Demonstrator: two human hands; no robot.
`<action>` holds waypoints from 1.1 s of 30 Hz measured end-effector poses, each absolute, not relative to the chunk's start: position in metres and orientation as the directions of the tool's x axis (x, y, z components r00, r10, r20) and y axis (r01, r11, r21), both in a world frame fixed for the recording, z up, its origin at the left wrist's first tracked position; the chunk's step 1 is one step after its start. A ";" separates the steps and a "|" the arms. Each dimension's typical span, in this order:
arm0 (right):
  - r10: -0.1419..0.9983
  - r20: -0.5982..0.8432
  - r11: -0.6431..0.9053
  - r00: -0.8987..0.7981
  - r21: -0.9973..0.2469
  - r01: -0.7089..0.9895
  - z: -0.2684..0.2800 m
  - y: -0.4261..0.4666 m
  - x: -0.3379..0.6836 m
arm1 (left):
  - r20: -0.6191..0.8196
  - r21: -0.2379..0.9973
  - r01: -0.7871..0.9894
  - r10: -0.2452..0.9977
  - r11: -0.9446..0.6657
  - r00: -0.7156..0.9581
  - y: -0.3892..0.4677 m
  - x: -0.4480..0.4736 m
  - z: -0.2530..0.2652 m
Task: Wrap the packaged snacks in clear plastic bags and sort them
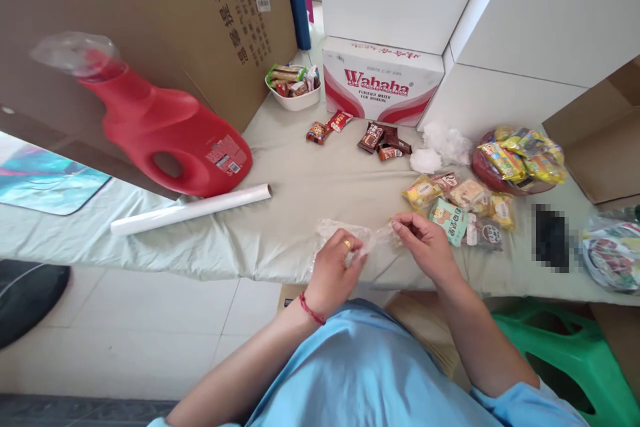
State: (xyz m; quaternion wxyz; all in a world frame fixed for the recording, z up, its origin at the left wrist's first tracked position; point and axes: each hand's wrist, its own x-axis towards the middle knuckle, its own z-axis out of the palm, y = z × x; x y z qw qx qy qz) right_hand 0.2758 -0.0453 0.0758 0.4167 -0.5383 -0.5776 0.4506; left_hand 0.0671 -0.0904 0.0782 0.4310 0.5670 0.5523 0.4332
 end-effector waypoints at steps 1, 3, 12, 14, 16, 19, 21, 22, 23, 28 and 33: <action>0.999 0.022 0.029 -0.034 -0.975 0.220 0.078 -0.044 0.277 | -0.030 0.973 0.227 0.999 0.032 -0.013 -0.088 0.069 0.075; 0.995 0.072 0.059 0.072 -0.984 0.166 0.080 -0.044 0.280 | -0.073 0.981 0.173 0.994 0.087 -0.085 -0.084 0.071 0.072; 0.985 -0.148 -0.154 -0.091 -0.986 -0.068 0.055 -0.079 0.235 | 0.058 0.957 0.291 0.972 0.011 -0.227 -0.084 0.083 0.076; 0.988 -0.139 -0.150 -0.067 -0.971 -0.187 0.058 -0.077 0.230 | -0.006 0.968 0.240 0.962 0.074 -0.273 -0.082 0.080 0.077; 0.986 -0.161 -0.169 -0.052 -0.933 -0.318 0.066 -0.070 0.235 | -0.091 0.975 0.163 0.938 0.152 -0.333 -0.078 0.072 0.078; 0.964 -0.246 -0.265 -0.100 -0.867 -0.423 0.077 -0.061 0.250 | -0.166 0.975 0.067 0.899 0.211 -0.405 -0.072 0.058 0.079; 0.949 -0.287 -0.316 -0.132 -0.853 -0.415 0.080 -0.058 0.255 | -0.171 0.977 0.039 0.879 0.210 -0.446 -0.070 0.055 0.079; 0.943 -0.297 -0.332 -0.149 -0.859 -0.391 0.080 -0.058 0.253 | -0.157 0.979 0.046 0.875 0.199 -0.459 -0.070 0.055 0.078; 0.938 -0.301 -0.345 -0.173 -0.870 -0.352 0.080 -0.058 0.249 | -0.130 0.981 0.068 0.876 0.182 -0.464 -0.071 0.057 0.076; 0.927 -0.248 -0.303 -0.280 -0.937 -0.173 0.076 -0.064 0.214 | 0.026 0.976 0.211 0.923 0.060 -0.384 -0.077 0.067 0.063; 0.929 -0.233 -0.328 -0.288 -0.879 -0.347 0.087 -0.052 0.223 | -0.122 0.992 -0.070 0.896 0.102 -0.427 -0.066 0.051 0.059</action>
